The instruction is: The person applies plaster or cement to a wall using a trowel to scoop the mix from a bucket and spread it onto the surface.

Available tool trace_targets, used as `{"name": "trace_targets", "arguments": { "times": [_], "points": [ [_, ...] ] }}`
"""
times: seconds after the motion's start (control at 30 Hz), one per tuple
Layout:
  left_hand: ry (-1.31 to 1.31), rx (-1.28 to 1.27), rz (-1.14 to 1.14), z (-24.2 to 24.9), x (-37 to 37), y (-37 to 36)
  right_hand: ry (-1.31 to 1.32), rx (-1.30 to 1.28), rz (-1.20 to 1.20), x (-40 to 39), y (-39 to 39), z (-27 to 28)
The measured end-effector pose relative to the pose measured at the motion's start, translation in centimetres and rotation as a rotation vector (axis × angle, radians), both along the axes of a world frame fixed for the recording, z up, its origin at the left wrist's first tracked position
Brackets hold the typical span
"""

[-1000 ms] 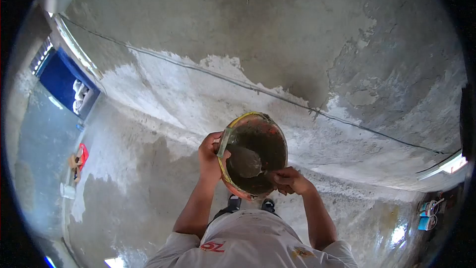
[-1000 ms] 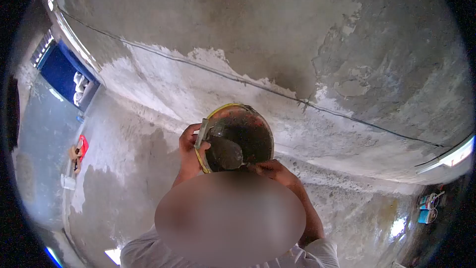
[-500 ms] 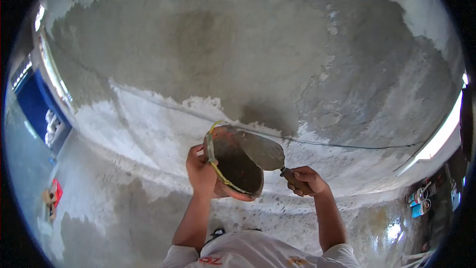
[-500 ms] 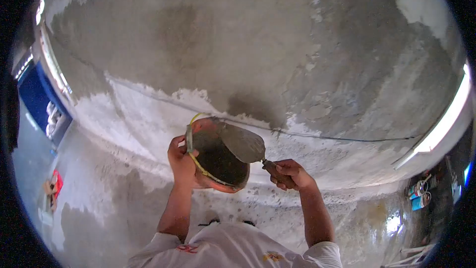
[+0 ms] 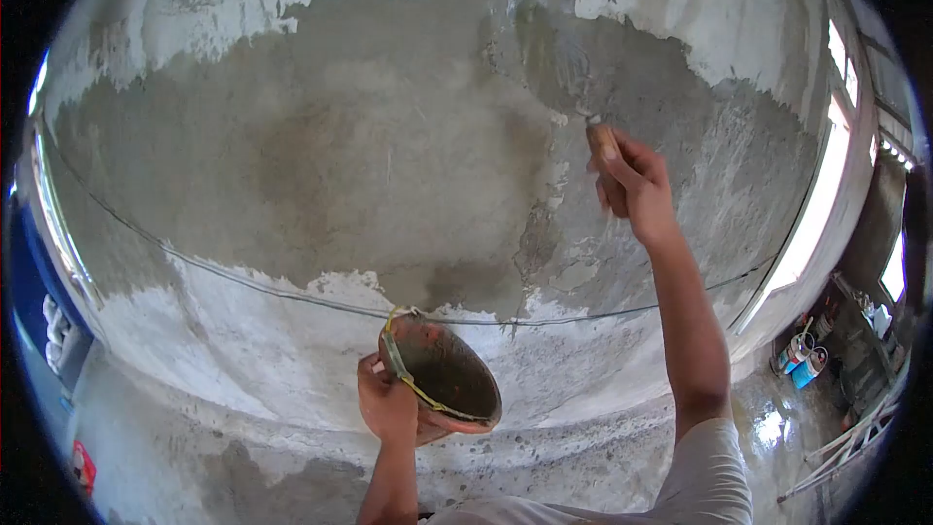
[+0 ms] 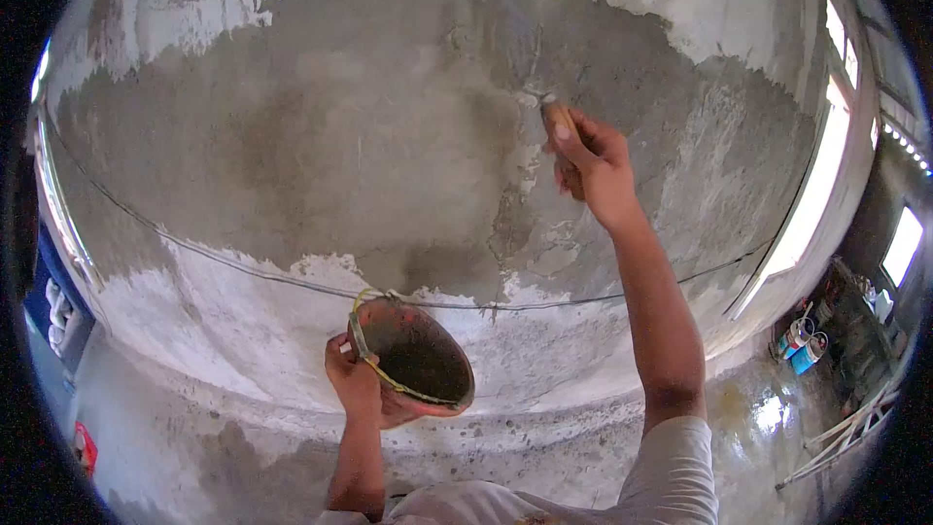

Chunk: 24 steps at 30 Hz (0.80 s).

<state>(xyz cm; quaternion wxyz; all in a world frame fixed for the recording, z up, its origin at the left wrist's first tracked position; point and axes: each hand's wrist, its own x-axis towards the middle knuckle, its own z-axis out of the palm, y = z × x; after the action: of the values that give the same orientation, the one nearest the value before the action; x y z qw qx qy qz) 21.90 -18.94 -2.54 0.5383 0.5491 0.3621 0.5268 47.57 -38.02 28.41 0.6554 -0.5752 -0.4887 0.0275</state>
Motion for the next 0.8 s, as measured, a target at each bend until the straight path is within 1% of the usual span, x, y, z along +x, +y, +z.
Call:
{"name": "trace_targets", "arguments": {
  "times": [0.07, 0.1, 0.17, 0.2, 0.27, 0.3, 0.37, 0.4, 0.43, 0.47, 0.5, 0.53, 0.57, 0.6, 0.67, 0.7, 0.73, 0.8],
  "points": [
    [0.101, 0.059, 0.092, -2.6, 0.6, 0.5, -0.562, 0.108, -0.604, 2.5, 1.9, -0.1],
    [0.095, 0.066, 0.087, -2.5, 0.4, 0.1, -0.565, 0.114, -0.612, 3.3, 2.5, -0.4],
    [0.087, -0.054, -0.009, -1.7, -0.2, -1.2, -1.017, 0.182, -1.073, 5.0, 3.8, -1.2],
    [0.043, -0.046, -0.046, -2.1, -0.3, -1.5, -1.016, 0.184, -1.079, 6.3, 4.2, -1.9],
    [0.059, -0.021, -0.036, -4.4, -0.3, -1.1, -1.113, -0.033, -1.238, 9.1, 5.2, -3.3],
    [0.092, -0.003, -0.024, -5.0, -0.2, -0.9, -1.112, -0.032, -1.241, 10.3, 5.5, -4.4],
    [0.117, -0.04, -0.035, -2.9, -1.1, -1.9, -1.158, -0.069, -1.188, 11.8, 5.4, -6.7],
    [0.103, -0.065, -0.031, -2.6, -1.4, -2.1, -1.157, -0.071, -1.193, 11.7, 4.9, -7.6],
    [0.093, -0.094, -0.026, -2.7, -1.6, -2.3, -1.156, -0.102, -1.141, 11.4, 4.3, -8.8],
    [0.179, 0.045, 0.028, -4.5, -1.8, -1.5, -1.155, -0.134, -1.091, 11.1, 3.7, -9.6],
    [0.183, 0.042, 0.019, -4.6, -2.1, -1.5, -1.154, -0.144, -1.096, 10.4, 3.0, -10.0],
    [0.182, 0.051, 0.041, -4.5, -2.3, -1.6, -1.083, -0.046, -0.986, 9.7, 2.4, -10.1],
    [0.18, 0.062, 0.063, -4.5, -2.5, -1.7, -1.01, 0.052, -0.875, 9.0, 2.0, -9.9],
    [0.18, 0.059, 0.059, -4.6, -2.5, -1.6, -1.011, 0.047, -0.878, 8.5, 2.0, -9.1],
    [0.252, 0.153, 0.151, -4.6, -2.7, -1.4, -0.994, 0.291, -0.901, 8.2, 3.3, -6.2],
    [0.292, 0.2, 0.199, -4.6, -2.9, -1.5, -0.99, 0.289, -0.9, 8.4, 4.2, -5.0],
    [0.293, 0.203, 0.2, -4.1, -3.1, -1.7, -0.993, 0.298, -0.931, 8.6, 5.2, -3.5],
    [0.285, 0.163, 0.175, -2.9, -3.3, -2.1, -0.994, 0.315, -0.963, 8.5, 6.7, -2.8]
  ]
}}
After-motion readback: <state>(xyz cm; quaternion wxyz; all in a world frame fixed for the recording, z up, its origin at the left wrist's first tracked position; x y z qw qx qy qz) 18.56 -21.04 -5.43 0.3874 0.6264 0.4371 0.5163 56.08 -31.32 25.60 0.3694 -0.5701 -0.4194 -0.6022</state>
